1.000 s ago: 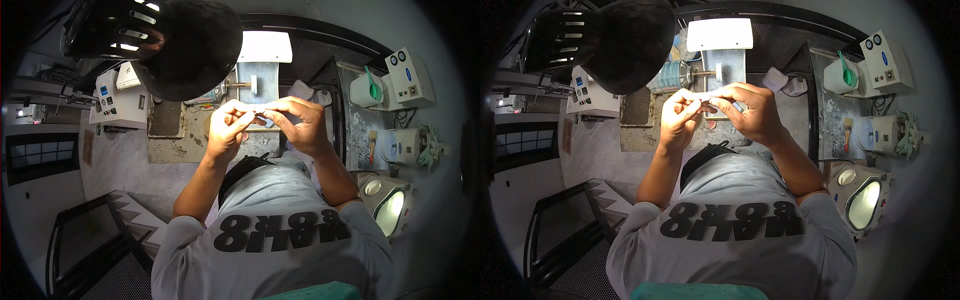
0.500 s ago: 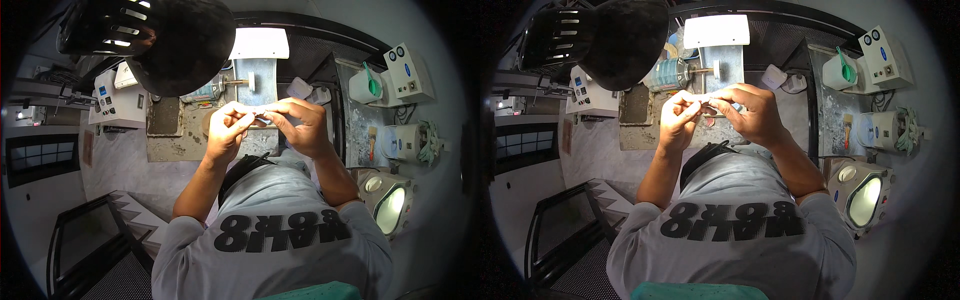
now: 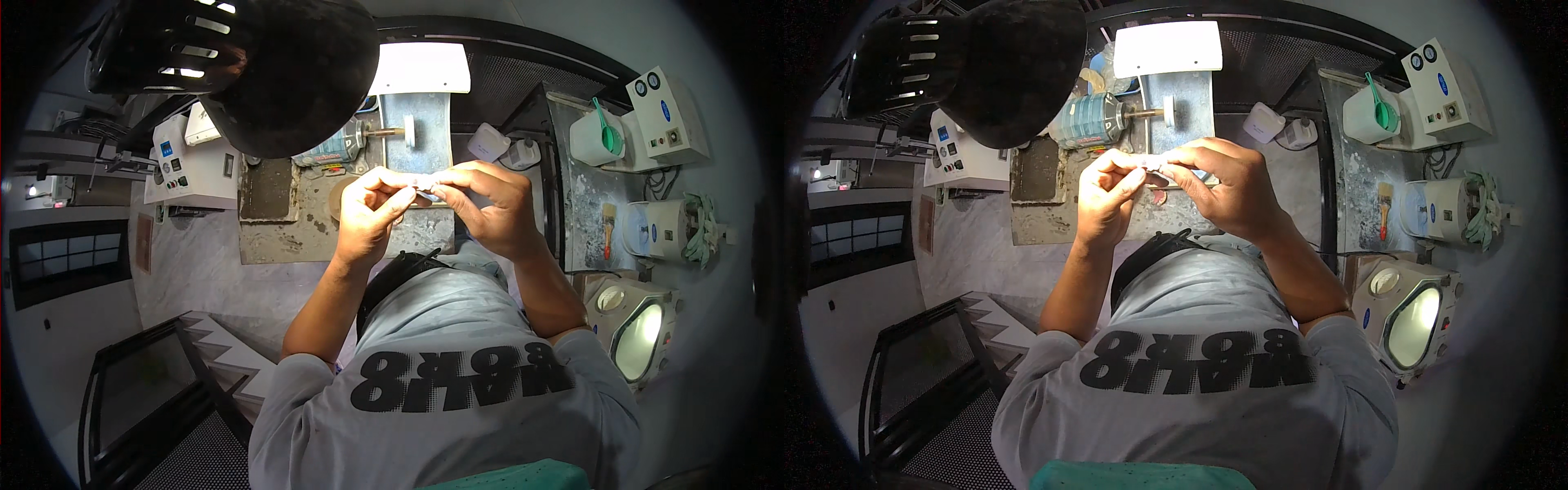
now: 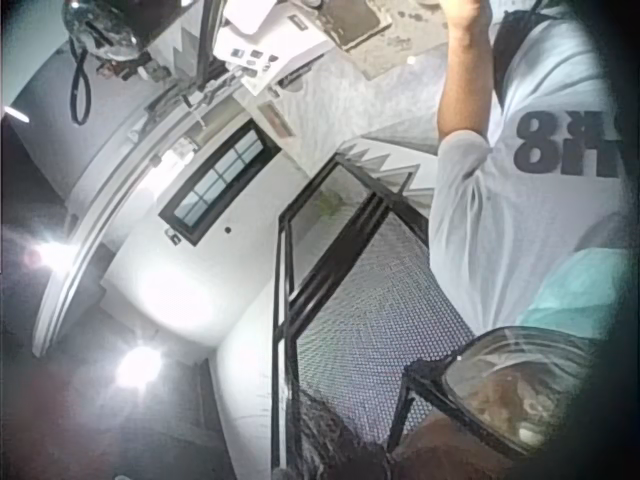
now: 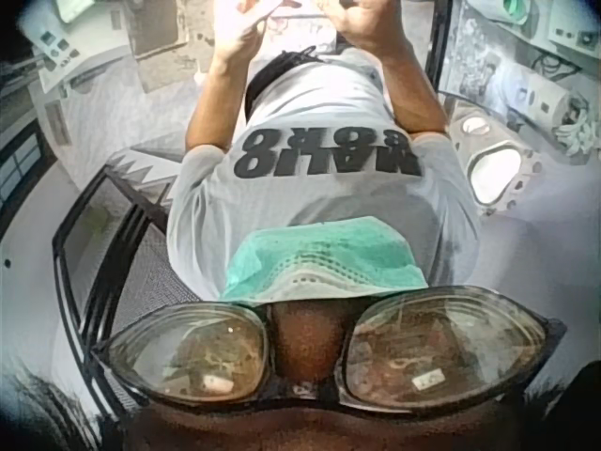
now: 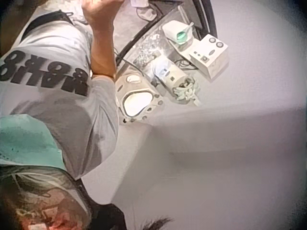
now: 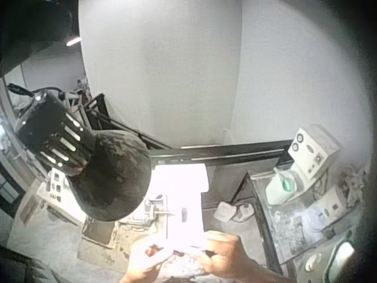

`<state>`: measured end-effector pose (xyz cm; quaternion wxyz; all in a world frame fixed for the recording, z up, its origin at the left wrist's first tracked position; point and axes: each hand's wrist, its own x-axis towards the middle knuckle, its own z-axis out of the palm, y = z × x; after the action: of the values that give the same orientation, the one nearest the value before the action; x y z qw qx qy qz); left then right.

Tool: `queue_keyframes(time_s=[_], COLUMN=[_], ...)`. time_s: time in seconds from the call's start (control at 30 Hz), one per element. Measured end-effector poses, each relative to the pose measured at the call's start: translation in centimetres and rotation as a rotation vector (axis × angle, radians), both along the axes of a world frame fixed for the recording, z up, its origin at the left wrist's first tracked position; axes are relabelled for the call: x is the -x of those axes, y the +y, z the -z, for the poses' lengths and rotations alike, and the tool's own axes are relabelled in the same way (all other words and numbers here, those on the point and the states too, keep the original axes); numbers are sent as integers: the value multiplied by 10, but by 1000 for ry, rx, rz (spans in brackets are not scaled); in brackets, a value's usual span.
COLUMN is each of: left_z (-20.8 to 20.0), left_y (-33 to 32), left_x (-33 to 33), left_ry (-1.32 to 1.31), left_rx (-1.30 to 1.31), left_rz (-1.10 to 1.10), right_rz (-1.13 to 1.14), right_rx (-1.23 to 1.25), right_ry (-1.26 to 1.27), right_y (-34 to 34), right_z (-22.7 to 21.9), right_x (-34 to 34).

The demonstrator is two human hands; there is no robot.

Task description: The person holds a dental bridge against a spinning polishing wheel on a laboratory bench, turning the item to polish different surfaces and occasionally holding it close to a desk lamp.

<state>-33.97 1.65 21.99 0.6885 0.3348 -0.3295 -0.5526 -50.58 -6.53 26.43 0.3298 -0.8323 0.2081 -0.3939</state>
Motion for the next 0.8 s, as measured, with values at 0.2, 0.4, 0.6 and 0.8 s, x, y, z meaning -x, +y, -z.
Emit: queue_keyframes(time_s=[0.2,0.4,0.6,0.8], left_z=[-1,4,6,0], left_y=[-2,-3,-6,-6], left_x=[0,-4,-5,-3], left_ry=[-59,-146,-112,126], left_rx=[19,-17,-64,-35], left_rz=[-51,-83,-94,-31], right_rz=[-15,-32,-26,-10], right_rx=[-37,-32,-13,15], right_ry=[-17,-4,2,-10], right_y=[2,3,3,2], right_z=[5,3,4,1], right_x=[-1,-4,-7,-12])
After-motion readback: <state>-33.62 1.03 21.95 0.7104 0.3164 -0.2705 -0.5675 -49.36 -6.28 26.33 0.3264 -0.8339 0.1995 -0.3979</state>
